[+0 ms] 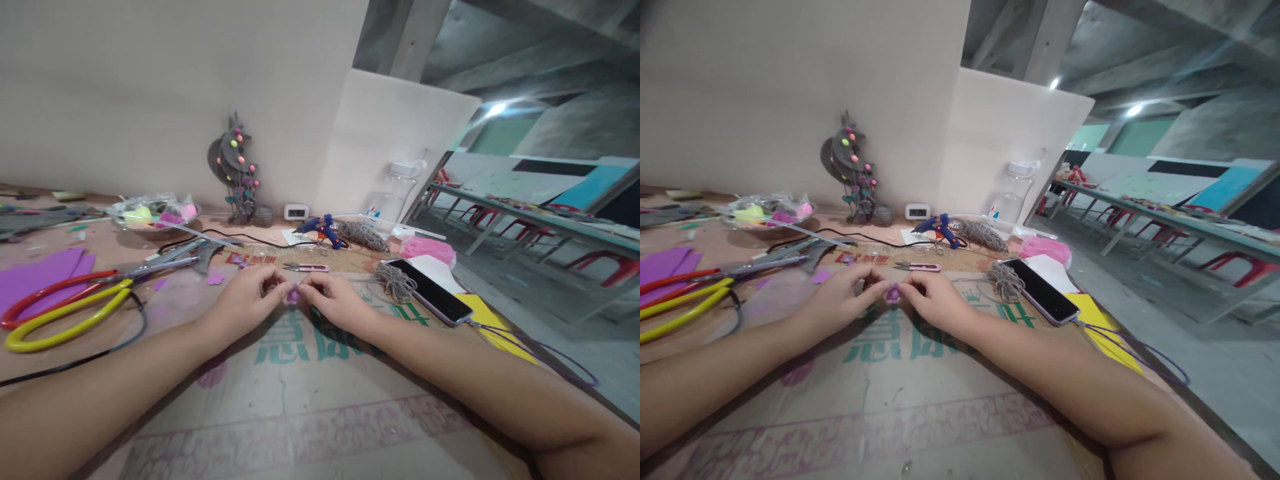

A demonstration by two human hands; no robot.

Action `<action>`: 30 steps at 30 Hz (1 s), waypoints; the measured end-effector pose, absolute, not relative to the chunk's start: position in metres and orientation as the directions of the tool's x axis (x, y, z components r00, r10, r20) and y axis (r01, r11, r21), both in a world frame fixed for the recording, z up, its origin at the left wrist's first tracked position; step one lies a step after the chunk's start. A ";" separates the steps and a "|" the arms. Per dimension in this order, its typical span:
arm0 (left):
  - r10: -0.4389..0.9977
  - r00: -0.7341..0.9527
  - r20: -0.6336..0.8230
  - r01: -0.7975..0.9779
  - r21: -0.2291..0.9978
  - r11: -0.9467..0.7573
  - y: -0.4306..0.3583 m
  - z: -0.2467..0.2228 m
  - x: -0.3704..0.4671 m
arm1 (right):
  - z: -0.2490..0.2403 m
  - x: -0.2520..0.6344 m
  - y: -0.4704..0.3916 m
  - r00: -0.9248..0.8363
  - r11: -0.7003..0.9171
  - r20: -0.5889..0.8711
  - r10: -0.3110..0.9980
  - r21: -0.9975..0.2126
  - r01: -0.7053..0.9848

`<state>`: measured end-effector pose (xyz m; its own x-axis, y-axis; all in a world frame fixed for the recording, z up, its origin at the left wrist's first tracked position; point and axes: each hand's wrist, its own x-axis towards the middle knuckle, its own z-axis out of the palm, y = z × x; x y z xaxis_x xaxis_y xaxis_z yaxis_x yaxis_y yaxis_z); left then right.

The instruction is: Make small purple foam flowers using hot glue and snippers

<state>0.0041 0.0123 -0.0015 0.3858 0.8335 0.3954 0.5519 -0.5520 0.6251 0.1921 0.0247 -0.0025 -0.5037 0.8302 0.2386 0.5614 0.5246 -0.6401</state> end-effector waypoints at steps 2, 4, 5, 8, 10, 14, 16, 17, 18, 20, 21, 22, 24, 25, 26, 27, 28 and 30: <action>0.822 0.395 0.410 0.559 0.603 -0.569 0.011 -0.001 0.004 | -0.001 0.192 0.025 -0.499 0.520 0.236 0.834 -0.640 0.566; 0.821 0.392 0.416 0.572 0.589 -0.571 0.010 0.000 0.005 | 0.000 0.191 0.024 -0.490 0.516 0.238 0.838 -0.635 0.574; 0.823 0.389 0.413 0.579 0.585 -0.568 0.010 0.000 0.005 | 0.000 0.191 0.024 -0.485 0.518 0.245 0.839 -0.633 0.575; 0.832 0.375 0.409 0.596 0.581 -0.554 0.010 0.001 0.005 | 0.000 0.191 0.024 -0.476 0.524 0.266 0.838 -0.633 0.569; 0.838 0.370 0.400 0.605 0.581 -0.545 0.011 0.000 0.005 | 0.000 0.191 0.024 -0.471 0.521 0.267 0.841 -0.637 0.568; 0.848 0.354 0.395 0.622 0.578 -0.529 0.012 -0.001 0.005 | 0.000 0.191 0.024 -0.460 0.513 0.268 0.847 -0.639 0.573; 0.850 0.352 0.392 0.625 0.578 -0.525 0.013 -0.002 0.005 | 0.001 0.191 0.023 -0.449 0.510 0.274 0.851 -0.637 0.578; 0.851 0.357 0.386 0.626 0.578 -0.524 0.013 -0.002 0.005 | 0.001 0.191 0.023 -0.443 0.507 0.274 0.853 -0.636 0.582; 0.852 0.359 0.381 0.627 0.577 -0.523 0.013 -0.003 0.005 | 0.001 0.191 0.023 -0.440 0.505 0.275 0.855 -0.635 0.584; 0.854 0.364 0.371 0.631 0.576 -0.519 0.012 -0.003 0.005 | 0.002 0.191 0.022 -0.439 0.507 0.279 0.854 -0.631 0.587; 0.854 0.370 0.365 0.630 0.577 -0.520 0.012 -0.002 0.005 | 0.003 0.191 0.022 -0.438 0.511 0.285 0.853 -0.627 0.588; 0.852 0.379 0.362 0.624 0.580 -0.524 0.012 -0.002 0.005 | 0.003 0.191 0.022 -0.437 0.516 0.292 0.851 -0.623 0.588; 0.841 0.401 0.364 0.600 0.589 -0.541 0.012 -0.001 0.004 | 0.003 0.190 0.022 -0.435 0.522 0.303 0.848 -0.620 0.586; 0.835 0.413 0.365 0.586 0.595 -0.550 0.013 -0.001 0.004 | 0.003 0.191 0.022 -0.435 0.523 0.305 0.847 -0.621 0.584; 0.830 0.421 0.366 0.574 0.600 -0.557 0.013 -0.001 0.004 | 0.002 0.191 0.022 -0.437 0.525 0.305 0.846 -0.623 0.581; 0.827 0.428 0.365 0.565 0.606 -0.560 0.013 -0.001 0.004 | 0.002 0.191 0.023 -0.440 0.527 0.305 0.844 -0.624 0.578; 0.825 0.431 0.364 0.559 0.610 -0.561 0.014 -0.002 0.004 | 0.001 0.192 0.023 -0.444 0.529 0.306 0.842 -0.624 0.575; 0.824 0.437 0.361 0.553 0.616 -0.562 0.014 -0.003 0.004 | 0.001 0.193 0.023 -0.456 0.540 0.310 0.835 -0.623 0.566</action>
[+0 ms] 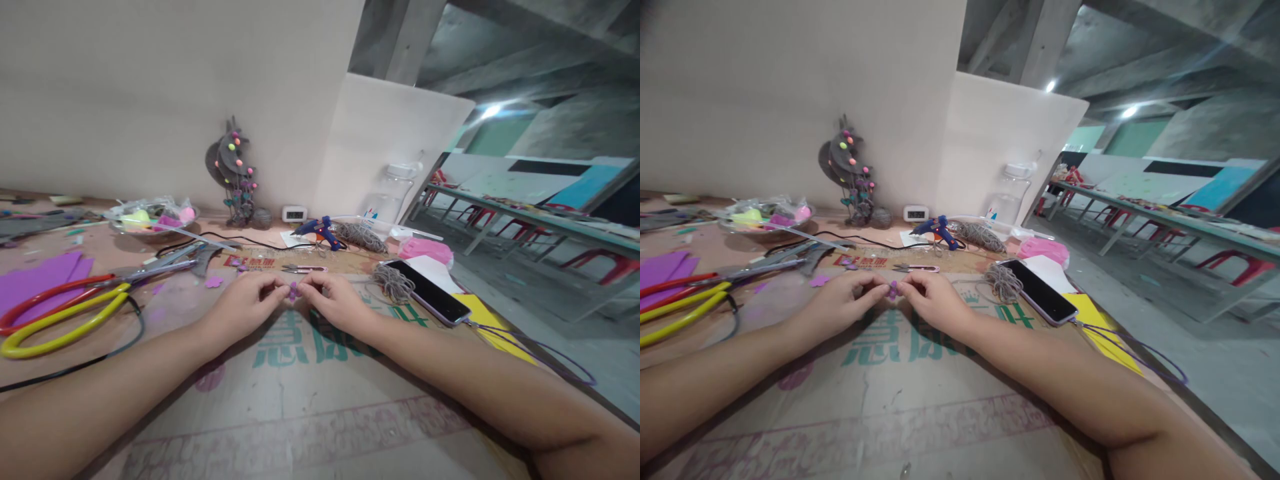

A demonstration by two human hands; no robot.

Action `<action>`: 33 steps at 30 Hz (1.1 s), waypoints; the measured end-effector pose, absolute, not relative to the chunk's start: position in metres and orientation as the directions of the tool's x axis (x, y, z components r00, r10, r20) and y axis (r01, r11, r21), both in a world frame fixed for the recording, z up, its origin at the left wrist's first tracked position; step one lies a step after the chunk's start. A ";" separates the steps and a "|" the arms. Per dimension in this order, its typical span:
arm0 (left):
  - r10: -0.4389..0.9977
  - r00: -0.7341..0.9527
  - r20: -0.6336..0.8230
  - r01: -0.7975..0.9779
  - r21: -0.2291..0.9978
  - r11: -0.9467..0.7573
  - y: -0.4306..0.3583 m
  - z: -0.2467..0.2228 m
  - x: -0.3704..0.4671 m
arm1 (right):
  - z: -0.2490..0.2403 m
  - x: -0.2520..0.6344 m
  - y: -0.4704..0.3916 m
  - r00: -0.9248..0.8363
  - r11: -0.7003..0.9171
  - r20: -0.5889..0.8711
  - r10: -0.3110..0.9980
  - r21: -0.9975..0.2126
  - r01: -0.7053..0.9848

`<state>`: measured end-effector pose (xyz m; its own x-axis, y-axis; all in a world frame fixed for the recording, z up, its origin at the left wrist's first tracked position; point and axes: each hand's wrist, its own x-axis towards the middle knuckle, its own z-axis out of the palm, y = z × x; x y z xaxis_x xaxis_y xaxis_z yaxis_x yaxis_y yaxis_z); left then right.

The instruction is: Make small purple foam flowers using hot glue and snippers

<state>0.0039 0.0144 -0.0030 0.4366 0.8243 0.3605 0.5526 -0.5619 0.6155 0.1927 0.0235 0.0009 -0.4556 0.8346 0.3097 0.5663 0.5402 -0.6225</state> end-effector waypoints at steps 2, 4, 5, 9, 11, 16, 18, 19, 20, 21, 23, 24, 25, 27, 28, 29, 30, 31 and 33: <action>0.821 0.433 0.371 0.551 0.613 -0.567 0.015 -0.004 0.004 | 0.002 0.193 0.024 -0.469 0.546 0.306 0.829 -0.623 0.559; 0.815 0.427 0.391 0.554 0.600 -0.578 0.014 -0.004 0.004 | 0.003 0.193 0.023 -0.471 0.531 0.285 0.835 -0.644 0.551; 0.811 0.427 0.400 0.557 0.590 -0.584 0.014 -0.004 0.004 | 0.004 0.193 0.023 -0.468 0.515 0.271 0.841 -0.665 0.541; 0.800 0.432 0.416 0.565 0.566 -0.600 0.013 -0.003 0.004 | 0.004 0.191 0.023 -0.457 0.443 0.216 0.863 -0.759 0.477; 0.799 0.433 0.418 0.563 0.566 -0.602 0.013 -0.002 0.004 | 0.002 0.190 0.024 -0.449 0.423 0.203 0.870 -0.776 0.468; 0.795 0.457 0.399 0.546 0.579 -0.605 0.012 -0.001 0.005 | 0.001 0.190 0.026 -0.443 0.420 0.203 0.873 -0.775 0.472; 0.799 0.461 0.387 0.541 0.590 -0.599 0.012 -0.001 0.005 | 0.002 0.190 0.025 -0.441 0.418 0.201 0.875 -0.774 0.476; 0.803 0.459 0.380 0.544 0.595 -0.592 0.013 -0.001 0.004 | 0.002 0.190 0.025 -0.437 0.415 0.199 0.877 -0.771 0.482; 0.810 0.452 0.373 0.552 0.597 -0.583 0.013 -0.002 0.004 | 0.003 0.190 0.024 -0.431 0.413 0.200 0.880 -0.768 0.489; 0.818 0.443 0.367 0.562 0.597 -0.572 0.013 -0.002 0.004 | 0.003 0.190 0.023 -0.423 0.413 0.203 0.883 -0.765 0.495; 0.831 0.423 0.360 0.584 0.593 -0.554 0.013 -0.002 0.003 | 0.004 0.189 0.023 -0.408 0.415 0.216 0.887 -0.760 0.500; 0.834 0.418 0.360 0.593 0.588 -0.550 0.012 -0.002 0.003 | 0.004 0.189 0.022 -0.402 0.416 0.222 0.888 -0.760 0.499; 0.834 0.417 0.360 0.598 0.582 -0.551 0.012 -0.002 0.004 | 0.004 0.189 0.022 -0.398 0.415 0.225 0.889 -0.762 0.497; 0.830 0.423 0.363 0.602 0.571 -0.557 0.011 -0.002 0.004 | 0.004 0.189 0.022 -0.398 0.413 0.225 0.890 -0.767 0.491; 0.828 0.426 0.365 0.604 0.567 -0.560 0.011 -0.002 0.004 | 0.004 0.189 0.022 -0.399 0.412 0.224 0.889 -0.770 0.487; 0.829 0.425 0.365 0.606 0.565 -0.560 0.010 -0.002 0.005 | 0.004 0.189 0.022 -0.402 0.412 0.223 0.888 -0.773 0.483; 0.831 0.421 0.363 0.611 0.564 -0.556 0.011 -0.003 0.005 | 0.004 0.189 0.022 -0.404 0.413 0.223 0.887 -0.775 0.479; 0.835 0.417 0.359 0.616 0.564 -0.550 0.011 -0.003 0.005 | 0.004 0.189 0.022 -0.405 0.414 0.225 0.886 -0.776 0.475; 0.842 0.409 0.352 0.622 0.567 -0.539 0.012 -0.005 0.005 | 0.004 0.189 0.022 -0.406 0.415 0.227 0.885 -0.778 0.471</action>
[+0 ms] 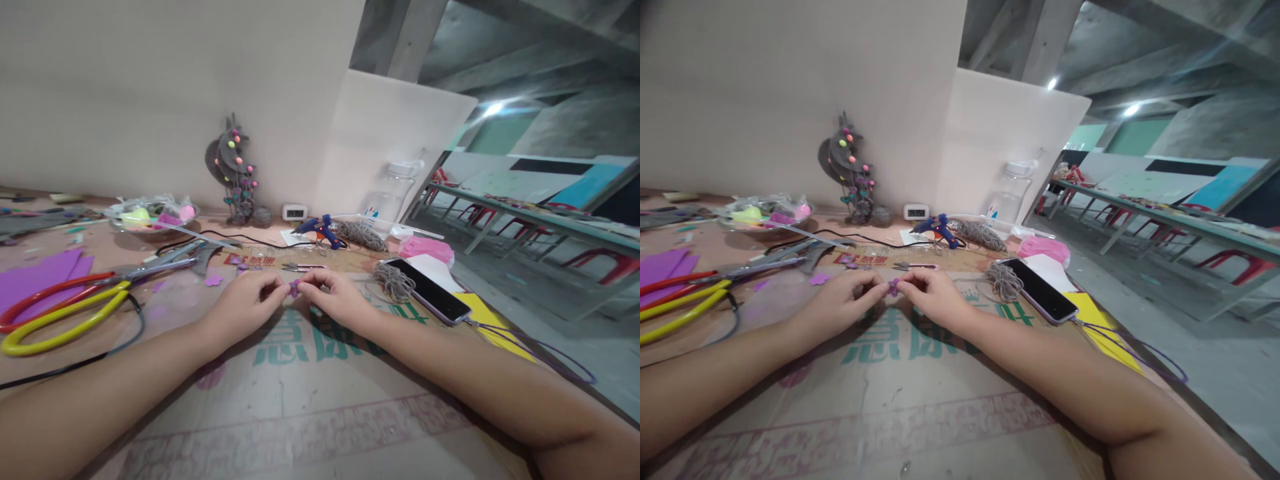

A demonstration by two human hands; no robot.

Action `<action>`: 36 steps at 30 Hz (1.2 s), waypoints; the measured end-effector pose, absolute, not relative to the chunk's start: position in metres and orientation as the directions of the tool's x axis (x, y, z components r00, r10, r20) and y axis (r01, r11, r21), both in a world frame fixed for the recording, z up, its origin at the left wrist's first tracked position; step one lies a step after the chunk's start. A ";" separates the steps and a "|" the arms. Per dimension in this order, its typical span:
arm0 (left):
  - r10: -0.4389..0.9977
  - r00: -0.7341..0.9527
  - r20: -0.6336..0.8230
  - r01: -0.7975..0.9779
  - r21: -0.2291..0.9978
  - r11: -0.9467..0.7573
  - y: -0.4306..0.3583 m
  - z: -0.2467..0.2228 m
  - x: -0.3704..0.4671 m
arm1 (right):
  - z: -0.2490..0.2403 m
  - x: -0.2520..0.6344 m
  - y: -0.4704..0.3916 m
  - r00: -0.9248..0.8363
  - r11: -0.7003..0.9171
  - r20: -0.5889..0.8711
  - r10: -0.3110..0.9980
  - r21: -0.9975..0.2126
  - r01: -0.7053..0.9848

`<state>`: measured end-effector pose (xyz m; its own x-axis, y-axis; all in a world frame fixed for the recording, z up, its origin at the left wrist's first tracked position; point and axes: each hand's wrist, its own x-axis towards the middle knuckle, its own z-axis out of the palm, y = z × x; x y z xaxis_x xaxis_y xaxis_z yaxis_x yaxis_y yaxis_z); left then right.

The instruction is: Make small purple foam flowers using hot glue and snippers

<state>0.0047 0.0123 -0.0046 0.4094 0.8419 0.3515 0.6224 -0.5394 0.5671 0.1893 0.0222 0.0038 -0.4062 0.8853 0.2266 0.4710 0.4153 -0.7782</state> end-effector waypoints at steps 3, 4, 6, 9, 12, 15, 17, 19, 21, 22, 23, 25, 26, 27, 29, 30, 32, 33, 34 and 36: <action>0.846 0.412 0.340 0.599 0.599 -0.532 0.014 -0.006 0.004 | 0.003 0.190 0.023 -0.409 0.418 0.230 0.883 -0.782 0.463; 0.846 0.414 0.337 0.587 0.612 -0.531 0.014 -0.006 0.004 | 0.002 0.190 0.023 -0.414 0.421 0.231 0.880 -0.784 0.457; 0.842 0.422 0.336 0.565 0.629 -0.534 0.013 -0.006 0.004 | 0.001 0.191 0.024 -0.430 0.432 0.237 0.871 -0.786 0.442; 0.831 0.438 0.342 0.545 0.634 -0.549 0.013 -0.005 0.005 | 0.000 0.194 0.026 -0.457 0.456 0.246 0.855 -0.775 0.437; 0.832 0.433 0.347 0.539 0.640 -0.548 0.013 -0.005 0.005 | 0.000 0.194 0.026 -0.457 0.460 0.247 0.854 -0.770 0.442; 0.835 0.428 0.347 0.537 0.646 -0.543 0.013 -0.005 0.005 | 0.001 0.192 0.024 -0.437 0.419 0.225 0.871 -0.805 0.420; 0.836 0.427 0.344 0.539 0.645 -0.541 0.013 -0.005 0.005 | 0.002 0.191 0.023 -0.424 0.398 0.213 0.880 -0.818 0.415; 0.836 0.427 0.345 0.541 0.643 -0.542 0.013 -0.006 0.005 | 0.002 0.190 0.023 -0.412 0.393 0.212 0.886 -0.814 0.426; 0.831 0.439 0.343 0.540 0.638 -0.549 0.013 -0.006 0.005 | 0.001 0.189 0.023 -0.407 0.399 0.215 0.888 -0.800 0.448; 0.830 0.439 0.344 0.544 0.633 -0.551 0.013 -0.006 0.005 | 0.001 0.189 0.023 -0.406 0.404 0.217 0.888 -0.791 0.460; 0.830 0.440 0.344 0.549 0.628 -0.551 0.013 -0.005 0.005 | 0.002 0.189 0.022 -0.407 0.408 0.217 0.887 -0.780 0.474; 0.829 0.443 0.341 0.557 0.620 -0.553 0.013 -0.005 0.005 | 0.003 0.189 0.021 -0.414 0.420 0.219 0.883 -0.763 0.492; 0.827 0.446 0.342 0.556 0.618 -0.556 0.013 -0.004 0.005 | 0.004 0.189 0.020 -0.419 0.429 0.224 0.880 -0.755 0.497; 0.823 0.451 0.345 0.552 0.617 -0.561 0.013 -0.004 0.005 | 0.004 0.189 0.020 -0.424 0.439 0.230 0.876 -0.746 0.501; 0.813 0.462 0.353 0.541 0.615 -0.574 0.013 -0.004 0.005 | 0.006 0.189 0.019 -0.436 0.461 0.244 0.866 -0.724 0.513; 0.809 0.467 0.357 0.537 0.613 -0.580 0.012 -0.003 0.005 | 0.006 0.189 0.019 -0.440 0.471 0.250 0.863 -0.714 0.518; 0.803 0.476 0.360 0.534 0.607 -0.589 0.012 -0.003 0.005 | 0.006 0.189 0.019 -0.447 0.483 0.256 0.857 -0.702 0.524; 0.801 0.479 0.360 0.535 0.603 -0.591 0.012 -0.003 0.004 | 0.006 0.190 0.019 -0.451 0.486 0.256 0.855 -0.699 0.524; 0.801 0.480 0.358 0.537 0.601 -0.591 0.012 -0.004 0.004 | 0.006 0.190 0.019 -0.456 0.489 0.256 0.853 -0.698 0.523; 0.804 0.479 0.353 0.538 0.606 -0.586 0.013 -0.004 0.004 | 0.005 0.191 0.019 -0.468 0.495 0.254 0.846 -0.699 0.516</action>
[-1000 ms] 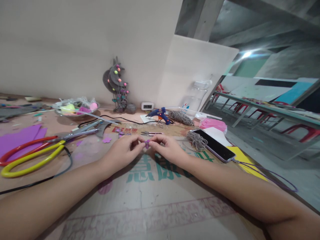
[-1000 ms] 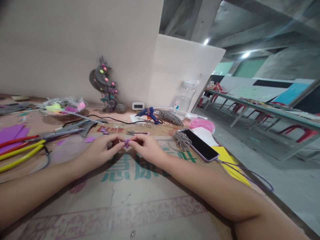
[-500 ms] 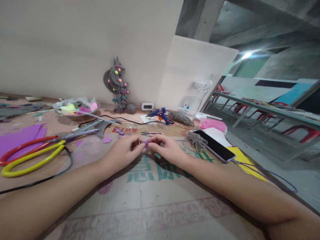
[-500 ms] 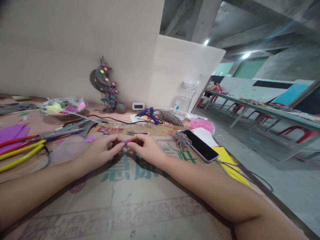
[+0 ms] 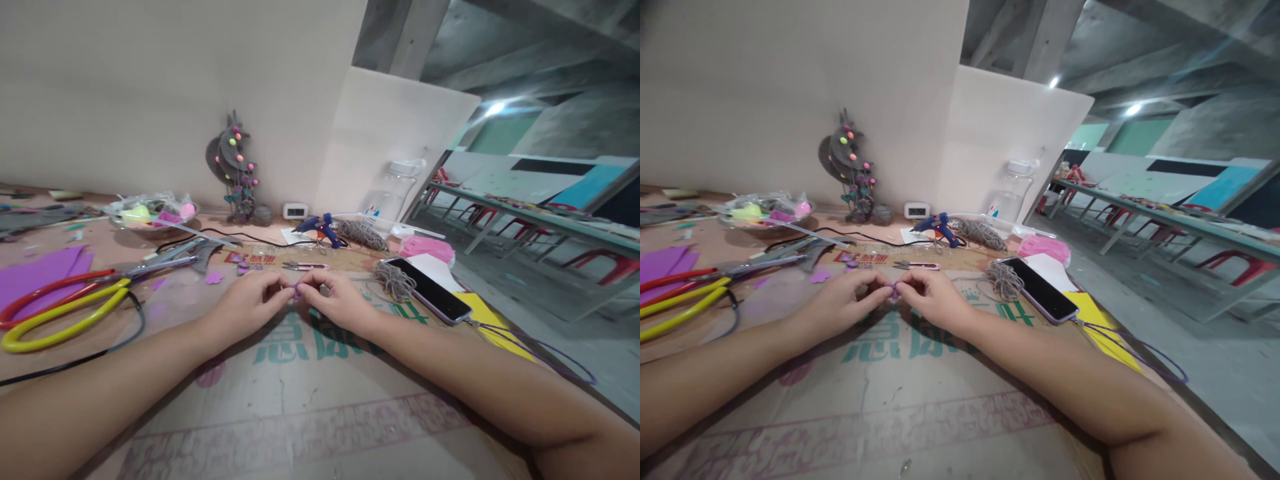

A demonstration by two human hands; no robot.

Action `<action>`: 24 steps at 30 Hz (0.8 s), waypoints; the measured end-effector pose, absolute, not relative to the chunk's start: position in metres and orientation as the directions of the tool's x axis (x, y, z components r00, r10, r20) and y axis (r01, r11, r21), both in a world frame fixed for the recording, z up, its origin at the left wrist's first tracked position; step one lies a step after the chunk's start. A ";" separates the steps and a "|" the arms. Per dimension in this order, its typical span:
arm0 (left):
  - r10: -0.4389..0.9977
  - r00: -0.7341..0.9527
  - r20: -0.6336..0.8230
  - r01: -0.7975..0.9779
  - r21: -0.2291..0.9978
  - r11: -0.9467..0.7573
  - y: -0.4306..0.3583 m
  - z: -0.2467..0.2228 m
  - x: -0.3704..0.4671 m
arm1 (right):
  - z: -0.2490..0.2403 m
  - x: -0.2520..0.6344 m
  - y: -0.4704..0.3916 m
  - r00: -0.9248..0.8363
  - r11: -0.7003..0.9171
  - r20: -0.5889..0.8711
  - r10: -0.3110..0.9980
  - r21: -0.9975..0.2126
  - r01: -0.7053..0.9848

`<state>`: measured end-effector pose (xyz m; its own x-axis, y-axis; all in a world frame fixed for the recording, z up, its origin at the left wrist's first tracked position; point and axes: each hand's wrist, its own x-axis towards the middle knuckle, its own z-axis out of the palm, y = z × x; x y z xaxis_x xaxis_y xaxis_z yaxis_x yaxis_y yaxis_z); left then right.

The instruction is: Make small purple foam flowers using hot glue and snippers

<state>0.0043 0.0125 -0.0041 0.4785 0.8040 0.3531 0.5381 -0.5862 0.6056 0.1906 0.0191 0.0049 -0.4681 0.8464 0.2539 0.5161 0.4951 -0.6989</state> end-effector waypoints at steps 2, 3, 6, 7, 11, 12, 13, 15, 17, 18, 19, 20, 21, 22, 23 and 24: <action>0.809 0.477 0.344 0.528 0.623 -0.577 0.013 -0.005 0.004 | 0.004 0.192 0.020 -0.483 0.507 0.258 0.836 -0.700 0.503; 0.811 0.476 0.341 0.519 0.636 -0.572 0.014 -0.005 0.004 | 0.004 0.192 0.020 -0.488 0.512 0.263 0.832 -0.701 0.497; 0.816 0.468 0.338 0.488 0.671 -0.558 0.014 -0.007 0.005 | 0.002 0.195 0.023 -0.481 0.514 0.276 0.832 -0.708 0.484; 0.819 0.464 0.338 0.481 0.680 -0.553 0.014 -0.007 0.005 | 0.001 0.195 0.024 -0.473 0.508 0.277 0.836 -0.716 0.479; 0.825 0.453 0.337 0.464 0.701 -0.541 0.014 -0.006 0.005 | 0.000 0.194 0.025 -0.435 0.446 0.248 0.866 -0.776 0.446; 0.826 0.451 0.338 0.463 0.703 -0.540 0.014 -0.005 0.005 | 0.001 0.193 0.025 -0.432 0.433 0.237 0.870 -0.786 0.441; 0.828 0.449 0.336 0.464 0.704 -0.538 0.014 -0.005 0.005 | 0.001 0.192 0.024 -0.433 0.425 0.229 0.872 -0.792 0.437; 0.834 0.445 0.327 0.471 0.707 -0.529 0.014 -0.005 0.005 | 0.003 0.191 0.022 -0.443 0.424 0.219 0.869 -0.792 0.439; 0.841 0.440 0.315 0.479 0.709 -0.517 0.014 -0.006 0.004 | 0.005 0.190 0.020 -0.453 0.423 0.210 0.867 -0.791 0.443; 0.844 0.439 0.309 0.484 0.710 -0.512 0.014 -0.006 0.004 | 0.005 0.190 0.020 -0.452 0.421 0.208 0.868 -0.790 0.446; 0.845 0.438 0.307 0.487 0.710 -0.510 0.014 -0.006 0.004 | 0.005 0.190 0.019 -0.450 0.421 0.206 0.869 -0.787 0.451; 0.846 0.437 0.306 0.488 0.709 -0.508 0.014 -0.006 0.004 | 0.005 0.190 0.020 -0.447 0.422 0.207 0.870 -0.782 0.459; 0.846 0.436 0.307 0.489 0.709 -0.509 0.014 -0.005 0.004 | 0.004 0.190 0.020 -0.443 0.425 0.211 0.871 -0.775 0.467; 0.845 0.436 0.309 0.488 0.708 -0.510 0.014 -0.005 0.004 | 0.004 0.190 0.020 -0.440 0.429 0.214 0.872 -0.768 0.475; 0.844 0.438 0.310 0.486 0.708 -0.513 0.013 -0.004 0.004 | 0.004 0.189 0.021 -0.438 0.433 0.218 0.872 -0.762 0.482; 0.842 0.441 0.312 0.481 0.710 -0.515 0.013 -0.003 0.004 | 0.004 0.189 0.021 -0.439 0.438 0.222 0.871 -0.757 0.486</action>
<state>0.0043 0.0126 -0.0034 0.4406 0.8416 0.3123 0.4810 -0.5150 0.7095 0.1894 0.0208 0.0037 -0.4392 0.8706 0.2218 0.4857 0.4378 -0.7566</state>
